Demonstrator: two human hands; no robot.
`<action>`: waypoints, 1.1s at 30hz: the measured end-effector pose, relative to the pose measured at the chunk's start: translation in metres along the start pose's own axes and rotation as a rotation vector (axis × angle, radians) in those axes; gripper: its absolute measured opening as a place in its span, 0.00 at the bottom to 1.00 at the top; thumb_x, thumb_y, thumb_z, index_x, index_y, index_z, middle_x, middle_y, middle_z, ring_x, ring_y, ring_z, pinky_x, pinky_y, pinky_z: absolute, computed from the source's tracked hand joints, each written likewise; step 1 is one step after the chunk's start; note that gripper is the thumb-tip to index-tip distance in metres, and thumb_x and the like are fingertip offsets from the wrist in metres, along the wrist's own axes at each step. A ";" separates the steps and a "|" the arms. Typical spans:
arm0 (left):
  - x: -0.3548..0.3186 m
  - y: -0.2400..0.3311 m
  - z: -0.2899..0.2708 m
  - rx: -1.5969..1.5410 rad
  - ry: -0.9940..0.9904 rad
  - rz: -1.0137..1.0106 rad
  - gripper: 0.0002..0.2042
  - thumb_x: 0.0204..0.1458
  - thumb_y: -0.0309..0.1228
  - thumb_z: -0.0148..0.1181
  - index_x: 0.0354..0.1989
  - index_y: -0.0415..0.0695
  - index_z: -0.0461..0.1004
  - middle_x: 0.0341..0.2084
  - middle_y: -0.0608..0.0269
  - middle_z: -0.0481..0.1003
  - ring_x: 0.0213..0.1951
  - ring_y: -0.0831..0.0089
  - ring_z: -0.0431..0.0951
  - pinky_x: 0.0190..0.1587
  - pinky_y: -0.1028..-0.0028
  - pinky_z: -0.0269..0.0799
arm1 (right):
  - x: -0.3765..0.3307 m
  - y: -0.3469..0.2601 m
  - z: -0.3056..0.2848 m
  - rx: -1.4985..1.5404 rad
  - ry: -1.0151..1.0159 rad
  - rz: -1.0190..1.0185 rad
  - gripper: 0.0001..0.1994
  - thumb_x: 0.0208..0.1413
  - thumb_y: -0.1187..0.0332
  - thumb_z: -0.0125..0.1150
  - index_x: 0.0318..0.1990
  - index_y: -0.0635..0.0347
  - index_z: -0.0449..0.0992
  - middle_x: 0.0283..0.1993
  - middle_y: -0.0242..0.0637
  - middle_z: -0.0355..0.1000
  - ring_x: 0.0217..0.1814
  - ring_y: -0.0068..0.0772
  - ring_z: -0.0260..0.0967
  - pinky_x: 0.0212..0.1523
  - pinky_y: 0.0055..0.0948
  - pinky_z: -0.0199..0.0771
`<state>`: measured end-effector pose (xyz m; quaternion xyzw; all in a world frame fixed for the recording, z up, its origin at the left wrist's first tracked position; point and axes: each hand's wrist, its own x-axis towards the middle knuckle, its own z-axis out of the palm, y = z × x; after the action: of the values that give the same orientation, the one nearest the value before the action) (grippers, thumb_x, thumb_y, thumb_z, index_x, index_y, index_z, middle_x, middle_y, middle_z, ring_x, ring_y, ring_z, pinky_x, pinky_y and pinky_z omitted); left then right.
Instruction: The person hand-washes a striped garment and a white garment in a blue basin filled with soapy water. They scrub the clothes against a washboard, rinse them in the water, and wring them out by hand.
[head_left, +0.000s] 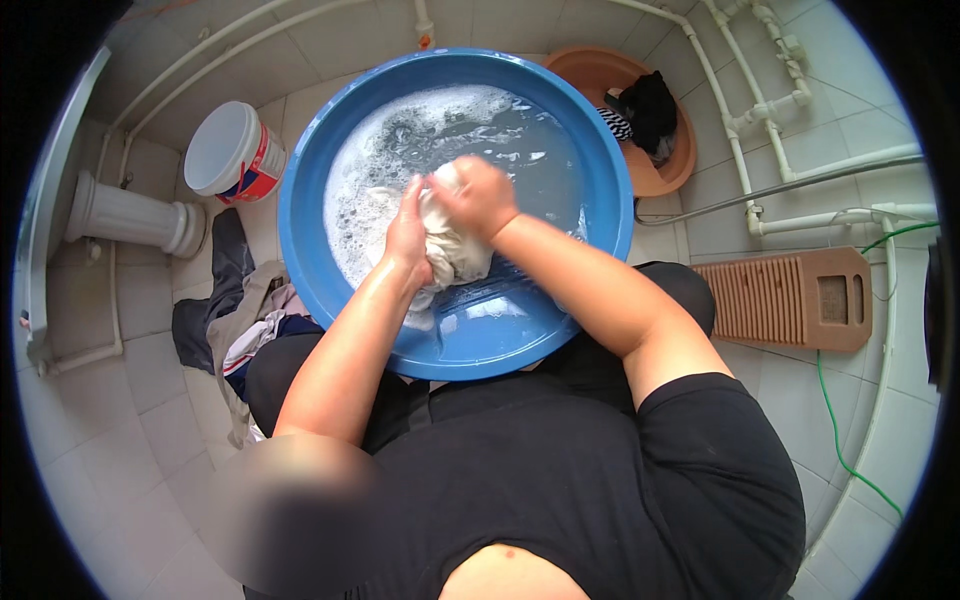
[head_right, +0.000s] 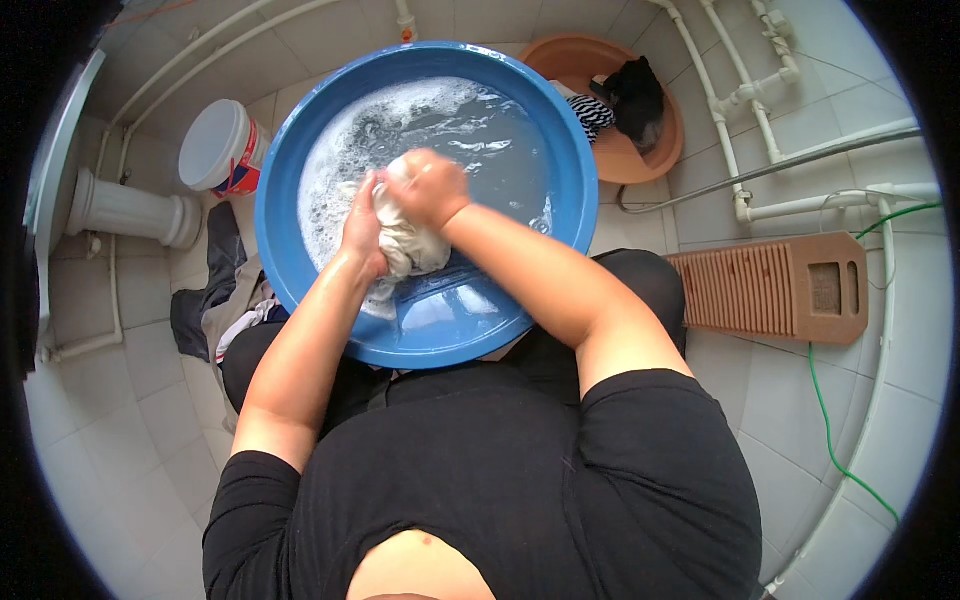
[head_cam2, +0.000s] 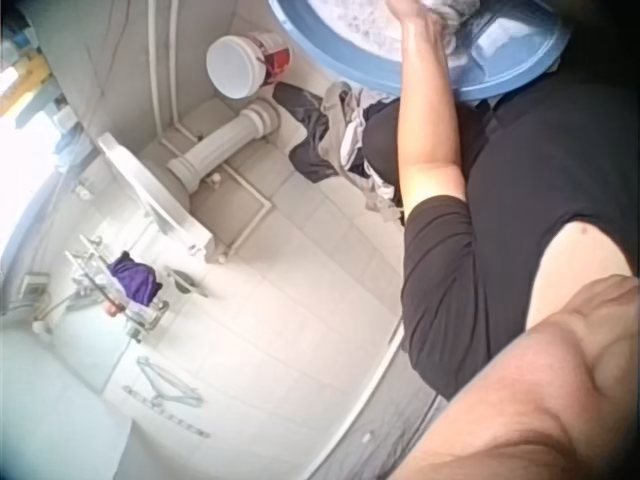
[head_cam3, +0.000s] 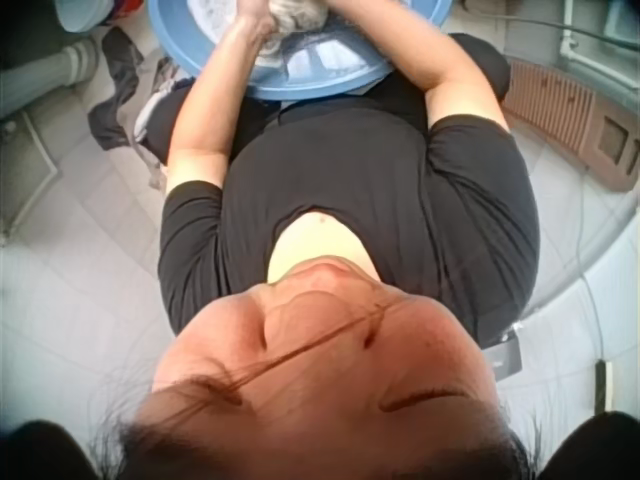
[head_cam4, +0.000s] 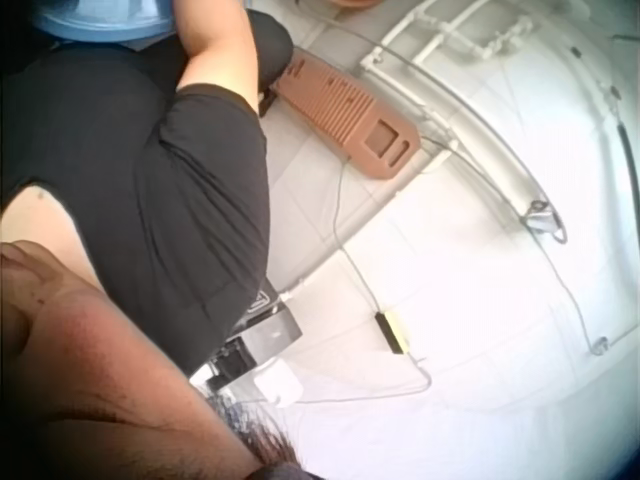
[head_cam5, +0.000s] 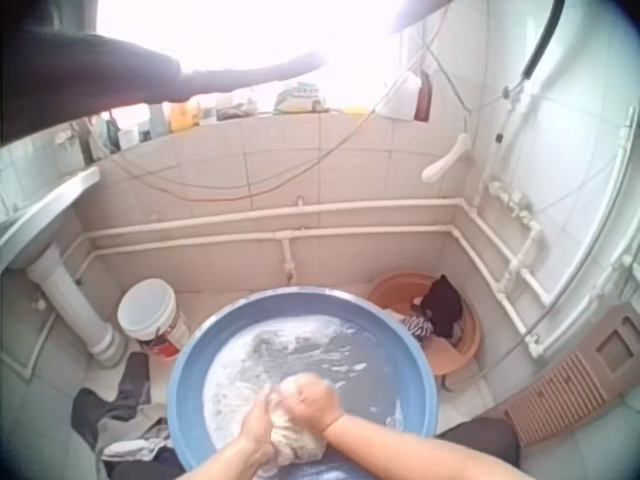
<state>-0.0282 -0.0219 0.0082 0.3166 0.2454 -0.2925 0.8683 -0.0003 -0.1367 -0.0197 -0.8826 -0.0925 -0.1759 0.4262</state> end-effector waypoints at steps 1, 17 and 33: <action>0.008 -0.007 -0.008 0.078 -0.016 0.061 0.18 0.53 0.43 0.50 0.43 0.40 0.70 0.38 0.57 0.74 0.38 0.66 0.75 0.41 0.68 0.72 | 0.010 0.017 -0.009 -0.127 -0.001 0.090 0.17 0.45 0.51 0.59 0.24 0.57 0.72 0.26 0.44 0.69 0.30 0.48 0.69 0.31 0.38 0.69; 0.021 0.006 -0.027 -0.135 -0.083 0.274 0.23 0.56 0.47 0.39 0.50 0.41 0.62 0.48 0.54 0.68 0.51 0.61 0.67 0.56 0.62 0.59 | 0.010 0.036 0.001 0.312 -0.276 0.169 0.14 0.42 0.63 0.62 0.34 0.63 0.76 0.48 0.42 0.67 0.52 0.37 0.63 0.51 0.27 0.63; 0.016 -0.009 -0.021 0.016 0.079 0.118 0.12 0.53 0.38 0.46 0.40 0.44 0.69 0.34 0.60 0.72 0.38 0.67 0.73 0.41 0.67 0.69 | -0.001 -0.021 -0.012 0.054 -0.160 0.095 0.14 0.38 0.58 0.61 0.21 0.60 0.70 0.23 0.46 0.66 0.26 0.49 0.66 0.28 0.38 0.67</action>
<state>-0.0284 -0.0187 -0.0196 0.3490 0.2581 -0.2299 0.8710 -0.0106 -0.1327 0.0023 -0.8852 -0.0890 -0.0821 0.4491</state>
